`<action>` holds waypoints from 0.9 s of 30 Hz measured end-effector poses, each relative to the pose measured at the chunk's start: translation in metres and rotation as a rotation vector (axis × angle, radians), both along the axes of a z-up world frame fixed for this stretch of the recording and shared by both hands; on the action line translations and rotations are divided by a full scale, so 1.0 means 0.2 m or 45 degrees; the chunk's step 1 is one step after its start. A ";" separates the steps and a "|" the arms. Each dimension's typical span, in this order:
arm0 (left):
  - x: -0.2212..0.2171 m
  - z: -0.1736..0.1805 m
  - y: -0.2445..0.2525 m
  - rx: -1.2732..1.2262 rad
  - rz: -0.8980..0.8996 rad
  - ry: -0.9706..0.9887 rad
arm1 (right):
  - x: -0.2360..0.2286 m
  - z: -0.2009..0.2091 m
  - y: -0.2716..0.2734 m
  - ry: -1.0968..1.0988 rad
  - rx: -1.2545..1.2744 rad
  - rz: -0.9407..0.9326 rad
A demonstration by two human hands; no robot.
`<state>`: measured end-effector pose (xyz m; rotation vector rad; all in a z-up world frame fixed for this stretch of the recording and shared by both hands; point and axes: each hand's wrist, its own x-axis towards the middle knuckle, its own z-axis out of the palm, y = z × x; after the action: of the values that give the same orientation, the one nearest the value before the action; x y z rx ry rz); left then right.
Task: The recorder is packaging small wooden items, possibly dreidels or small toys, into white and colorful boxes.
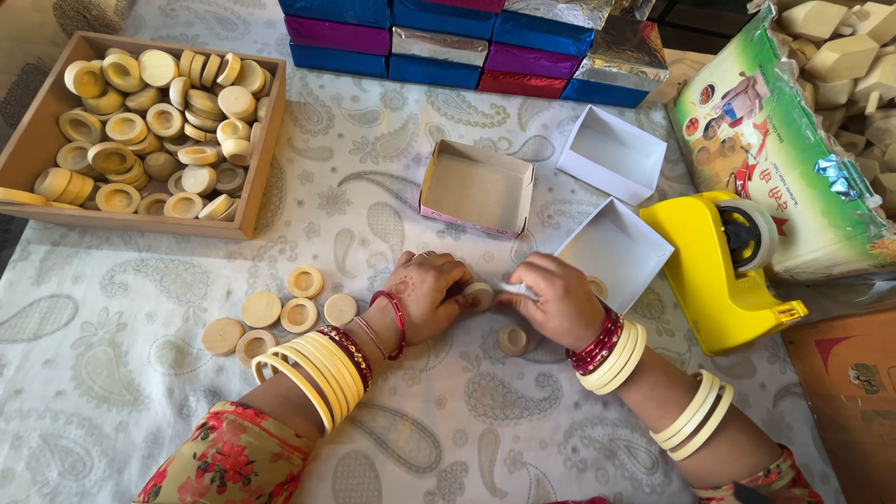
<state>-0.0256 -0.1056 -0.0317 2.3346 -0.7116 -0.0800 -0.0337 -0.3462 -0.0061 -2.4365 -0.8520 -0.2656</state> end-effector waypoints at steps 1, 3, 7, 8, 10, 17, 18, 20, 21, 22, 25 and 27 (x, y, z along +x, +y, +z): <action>-0.01 0.01 -0.01 -0.001 0.003 -0.002 | -0.01 0.00 0.00 -0.002 -0.001 0.003; -0.02 0.02 -0.02 0.117 0.021 0.000 | -0.02 -0.01 0.02 0.045 0.323 -0.119; -0.01 0.01 -0.01 0.031 0.076 -0.065 | -0.02 0.04 0.06 -0.057 0.185 0.119; 0.00 0.01 -0.01 0.018 0.020 -0.087 | -0.01 0.03 0.06 -0.091 0.064 0.245; 0.02 -0.01 0.00 0.007 -0.037 -0.105 | -0.01 0.03 0.07 -0.121 -0.055 0.370; 0.03 -0.02 -0.01 0.086 -0.063 0.014 | 0.00 -0.08 0.01 0.009 -0.097 0.353; 0.03 -0.02 -0.01 0.117 -0.056 0.034 | 0.00 -0.12 0.00 0.077 -0.084 0.368; 0.03 -0.02 0.00 0.104 -0.055 0.017 | 0.00 -0.15 -0.02 0.233 0.035 0.247; 0.03 -0.03 0.00 0.085 -0.055 0.007 | 0.00 -0.17 -0.03 0.397 0.150 0.125; 0.04 -0.02 0.00 0.086 -0.054 0.007 | -0.01 -0.08 0.02 0.396 0.151 0.127; 0.04 -0.03 -0.01 0.086 -0.070 0.033 | -0.03 0.13 0.13 0.199 0.365 0.103; 0.05 -0.03 0.00 -0.047 0.025 0.060 | -0.02 0.16 0.17 -0.121 0.011 0.545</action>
<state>-0.0161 -0.1063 -0.0382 2.2967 -0.6613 -0.1113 -0.0372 -0.3113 0.0262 -2.1777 -1.3801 -0.2225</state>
